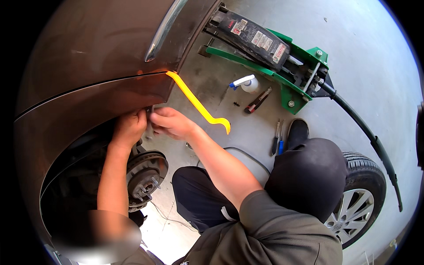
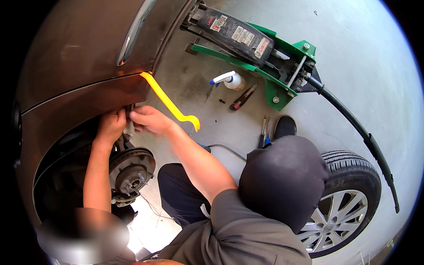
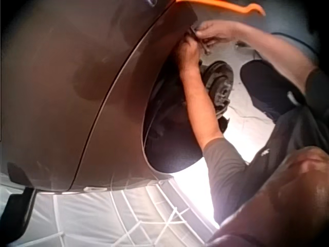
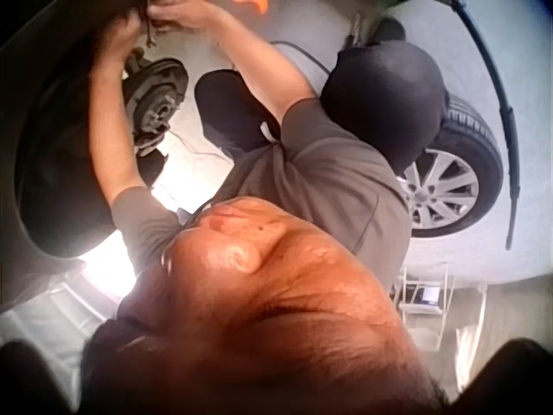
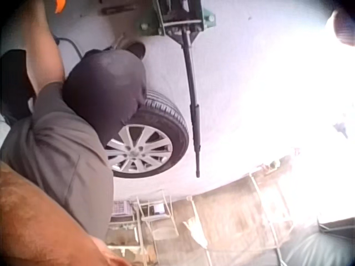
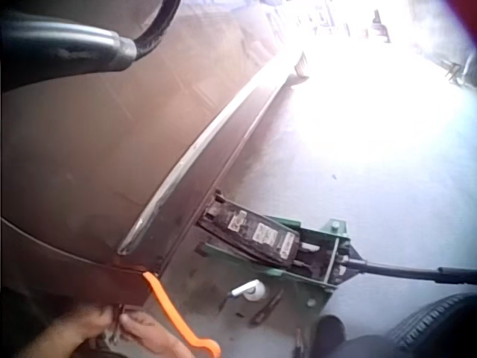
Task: The person uses a prying tool to separate a car panel, then uses a socket wrench to remove fasteners from behind the panel.
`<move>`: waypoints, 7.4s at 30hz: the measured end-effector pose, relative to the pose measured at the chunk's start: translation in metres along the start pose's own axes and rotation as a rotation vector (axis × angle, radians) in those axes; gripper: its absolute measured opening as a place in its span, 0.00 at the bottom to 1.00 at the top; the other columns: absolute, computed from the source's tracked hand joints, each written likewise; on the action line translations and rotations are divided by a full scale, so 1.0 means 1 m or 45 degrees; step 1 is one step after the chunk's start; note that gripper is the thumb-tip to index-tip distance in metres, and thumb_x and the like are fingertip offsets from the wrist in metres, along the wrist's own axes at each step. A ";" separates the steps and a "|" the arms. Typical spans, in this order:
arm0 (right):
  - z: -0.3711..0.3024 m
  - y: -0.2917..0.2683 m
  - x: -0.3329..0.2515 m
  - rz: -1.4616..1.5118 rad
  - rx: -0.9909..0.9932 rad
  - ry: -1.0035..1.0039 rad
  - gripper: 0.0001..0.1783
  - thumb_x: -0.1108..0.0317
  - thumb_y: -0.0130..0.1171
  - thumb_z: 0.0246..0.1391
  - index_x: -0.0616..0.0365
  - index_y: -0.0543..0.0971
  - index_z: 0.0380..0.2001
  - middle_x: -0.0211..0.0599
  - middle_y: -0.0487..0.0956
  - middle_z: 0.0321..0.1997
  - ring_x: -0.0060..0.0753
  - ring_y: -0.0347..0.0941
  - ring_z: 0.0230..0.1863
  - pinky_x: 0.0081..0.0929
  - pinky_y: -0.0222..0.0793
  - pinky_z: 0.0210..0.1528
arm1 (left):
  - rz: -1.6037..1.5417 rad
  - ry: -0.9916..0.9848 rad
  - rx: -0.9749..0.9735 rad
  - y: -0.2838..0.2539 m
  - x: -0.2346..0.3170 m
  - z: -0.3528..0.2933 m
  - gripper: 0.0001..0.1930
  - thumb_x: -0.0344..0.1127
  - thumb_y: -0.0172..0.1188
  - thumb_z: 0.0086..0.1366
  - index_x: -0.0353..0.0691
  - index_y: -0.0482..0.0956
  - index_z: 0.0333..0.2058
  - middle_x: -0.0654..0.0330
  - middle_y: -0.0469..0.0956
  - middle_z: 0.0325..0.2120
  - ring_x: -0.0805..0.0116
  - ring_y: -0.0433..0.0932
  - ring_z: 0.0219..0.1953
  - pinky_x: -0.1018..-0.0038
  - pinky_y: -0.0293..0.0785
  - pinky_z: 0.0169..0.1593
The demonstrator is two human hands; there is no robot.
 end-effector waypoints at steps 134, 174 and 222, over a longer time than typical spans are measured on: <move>0.043 -0.022 0.009 -0.502 0.154 -0.197 0.12 0.61 0.53 0.71 0.57 0.77 0.48 0.25 0.76 0.40 0.20 0.67 0.36 0.29 0.66 0.40 | -0.033 -0.126 -0.057 0.000 0.014 0.014 0.11 0.36 0.54 0.67 0.38 0.82 0.42 0.46 0.82 0.40 0.44 0.79 0.44 0.56 0.75 0.49; 0.020 -0.011 0.017 -0.177 -0.080 -0.207 0.16 0.61 0.49 0.73 0.61 0.75 0.53 0.30 0.77 0.46 0.23 0.69 0.43 0.28 0.68 0.50 | -0.038 -0.159 -0.013 0.001 0.005 0.004 0.14 0.38 0.51 0.67 0.36 0.82 0.40 0.45 0.82 0.38 0.44 0.80 0.41 0.55 0.75 0.47; 0.052 0.017 -0.001 -1.537 0.422 -0.648 0.13 0.73 0.51 0.60 0.67 0.78 0.45 0.60 0.81 0.46 0.60 0.77 0.51 0.42 0.71 0.56 | -0.100 0.009 0.079 0.002 0.011 0.010 0.12 0.35 0.52 0.67 0.38 0.82 0.40 0.44 0.81 0.39 0.43 0.79 0.42 0.56 0.75 0.48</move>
Point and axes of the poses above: each hand's wrist, its own z-axis towards the middle knuckle, its own y-axis out of the palm, x = y × z, the point moved 2 cm from there along z, towards the middle knuckle
